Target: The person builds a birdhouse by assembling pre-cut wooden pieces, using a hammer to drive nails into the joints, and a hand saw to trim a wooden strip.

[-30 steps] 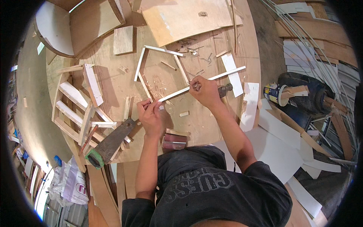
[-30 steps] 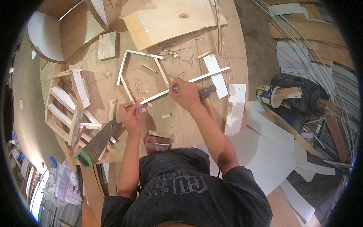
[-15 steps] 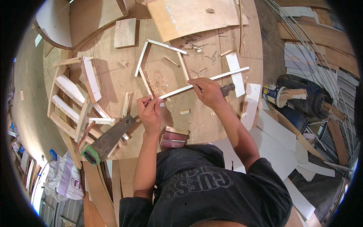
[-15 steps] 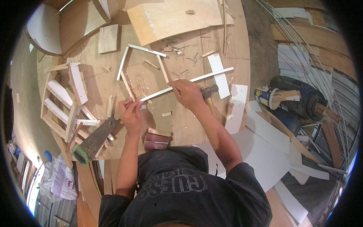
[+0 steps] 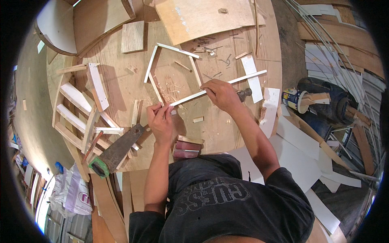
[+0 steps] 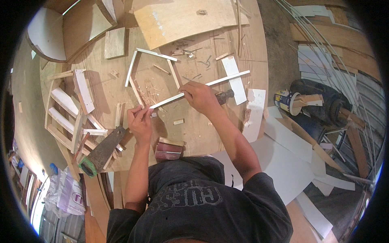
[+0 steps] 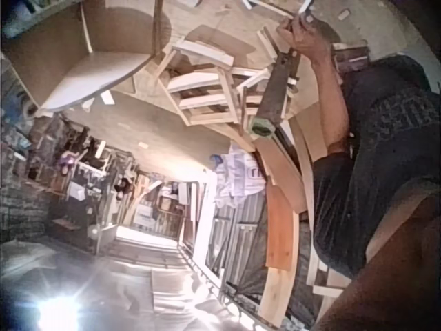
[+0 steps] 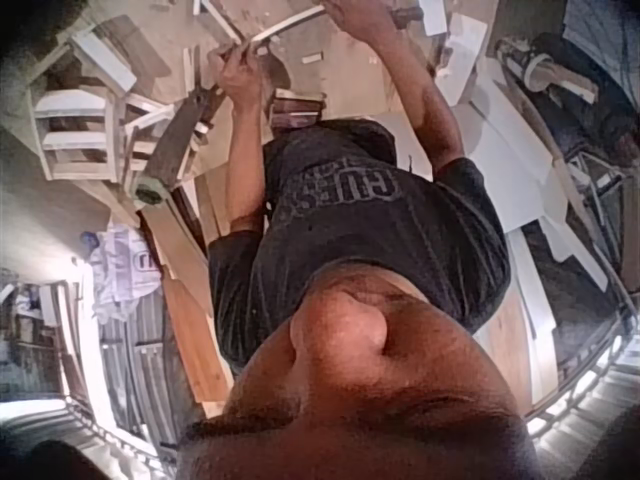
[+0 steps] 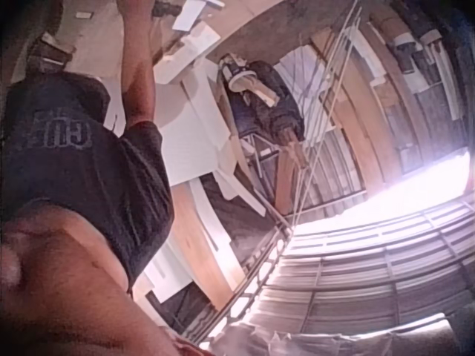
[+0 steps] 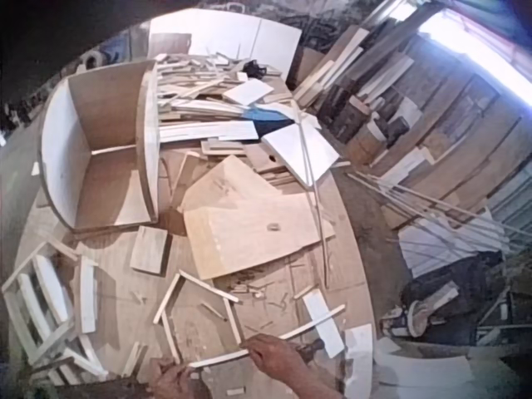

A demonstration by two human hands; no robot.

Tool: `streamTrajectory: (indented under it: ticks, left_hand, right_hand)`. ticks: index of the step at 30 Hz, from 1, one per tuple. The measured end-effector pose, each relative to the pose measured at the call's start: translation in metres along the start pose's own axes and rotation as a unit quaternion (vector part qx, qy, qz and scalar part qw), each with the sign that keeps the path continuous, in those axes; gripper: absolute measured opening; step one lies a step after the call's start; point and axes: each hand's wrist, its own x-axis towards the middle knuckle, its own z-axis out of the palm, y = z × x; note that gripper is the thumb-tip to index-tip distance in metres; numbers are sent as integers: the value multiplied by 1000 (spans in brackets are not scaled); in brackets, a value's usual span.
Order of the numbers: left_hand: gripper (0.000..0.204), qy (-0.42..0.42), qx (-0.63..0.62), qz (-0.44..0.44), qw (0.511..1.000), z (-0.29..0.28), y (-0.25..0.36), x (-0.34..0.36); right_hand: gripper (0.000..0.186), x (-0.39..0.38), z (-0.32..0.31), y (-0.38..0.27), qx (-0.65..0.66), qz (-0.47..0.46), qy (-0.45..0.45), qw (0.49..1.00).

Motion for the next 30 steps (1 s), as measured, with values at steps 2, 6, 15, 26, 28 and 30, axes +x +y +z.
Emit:
streamTrajectory:
  ticks: [2, 6, 15, 26, 28, 30]
  left_hand:
    - [22, 13, -4, 2, 1000, 1, 0, -1]
    - [22, 16, -1, -12, 1000, 1, 2, 0]
    - [21, 14, 4, -2, 1000, 0, 1, 0]
    - [21, 22, -31, -15, 999, 3, 0, 0]
    - [21, 17, -26, -17, 999, 3, -4, -2]
    - [21, 12, -21, -19, 1000, 3, -4, -1]
  right_hand:
    - [13, 1, 0, 0, 0, -9, -1, 1000]
    - [15, 0, 0, -3, -6, 3, 1, 1000]
    - [21, -2, 0, -7, -21, -5, 14, 1000]
    - [23, 0, -2, 3, 9, -2, -36, 999]
    - [22, 0, -1, 5, 10, -2, -47, 999]
    - [22, 1, -3, 4, 11, 1, -50, 999]
